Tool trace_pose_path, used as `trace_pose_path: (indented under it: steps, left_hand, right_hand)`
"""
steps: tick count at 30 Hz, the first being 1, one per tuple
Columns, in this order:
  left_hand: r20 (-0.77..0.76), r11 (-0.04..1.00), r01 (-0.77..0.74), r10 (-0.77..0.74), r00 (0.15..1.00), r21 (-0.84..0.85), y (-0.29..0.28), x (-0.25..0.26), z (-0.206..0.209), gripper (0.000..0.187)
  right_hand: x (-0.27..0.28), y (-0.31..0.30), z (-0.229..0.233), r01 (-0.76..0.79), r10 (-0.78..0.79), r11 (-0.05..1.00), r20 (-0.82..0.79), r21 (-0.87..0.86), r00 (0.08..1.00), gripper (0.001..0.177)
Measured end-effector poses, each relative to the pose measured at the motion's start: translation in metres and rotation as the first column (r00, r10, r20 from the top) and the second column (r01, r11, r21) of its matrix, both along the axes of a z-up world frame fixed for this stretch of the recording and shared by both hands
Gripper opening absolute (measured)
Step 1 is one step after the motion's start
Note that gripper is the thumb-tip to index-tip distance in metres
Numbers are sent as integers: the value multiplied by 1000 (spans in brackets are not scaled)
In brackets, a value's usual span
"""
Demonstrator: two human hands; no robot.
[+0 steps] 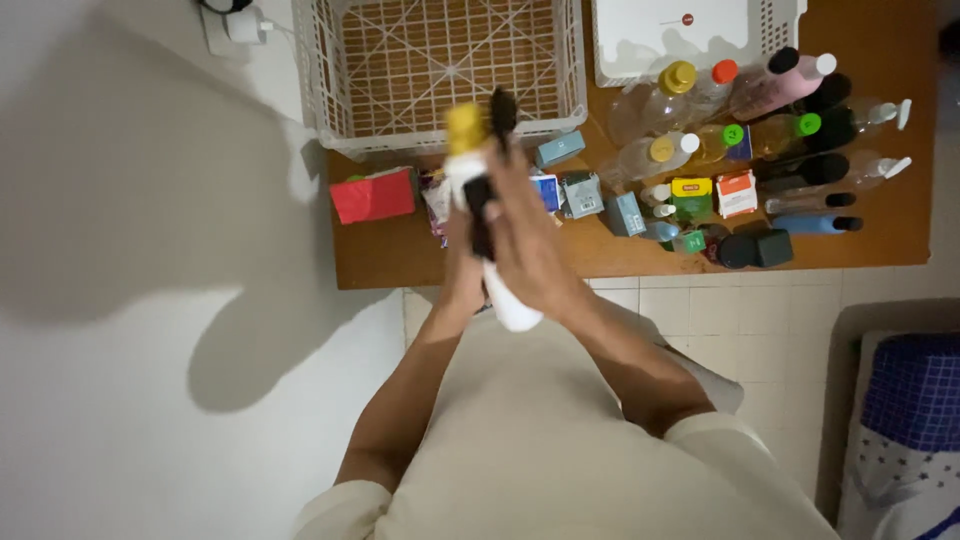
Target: The person wipes various bottles and boxes with a black cloth and places them into a white plastic basket on a wooden table. The items include detergent bottles, fabric softener, and small boxes. The person handles each item one at a time, wiping it before placing it in the basket.
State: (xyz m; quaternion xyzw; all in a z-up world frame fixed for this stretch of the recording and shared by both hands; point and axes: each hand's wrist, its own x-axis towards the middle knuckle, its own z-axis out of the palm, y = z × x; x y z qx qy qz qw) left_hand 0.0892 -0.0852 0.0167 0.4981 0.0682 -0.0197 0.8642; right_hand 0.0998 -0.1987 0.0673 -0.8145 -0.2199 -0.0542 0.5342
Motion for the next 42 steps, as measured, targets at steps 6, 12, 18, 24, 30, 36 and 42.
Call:
trace_pose_path:
  steps: [6,12,18,24,30,36,42]
  left_hand:
    - [-4,953,-222,228,974,204,34,6,-32,97]
    - [479,824,-445,250,842,351,8,-5,-18,113]
    - [361,788,-511,392,846,343,36,9,-32,109]
    - [92,941,-7,-26,995,337,26,2,-36,94]
    - [31,682,551,-615,788,-480,25,-2,4,93]
    - [-112,709,487,-616,780,-510,23,-7,29,93]
    - [-255,959,281,-280,926,-33,53,-25,-172,76]
  right_hand:
    - [-39,3,3,43,-26,982,96,-182,995,51]
    - [-15,2,-62,606,152,643,-853,468,499,48]
    - [-49,-10,-52,477,-35,770,-718,424,695,44]
    - [-21,-9,-12,95,-66,984,-187,152,980,57]
    - [58,-28,17,-26,99,950,-220,313,971,46]
    - [80,-32,-14,-37,119,963,-296,268,948,15]
    - [46,-6,14,84,-54,987,-206,138,977,24]
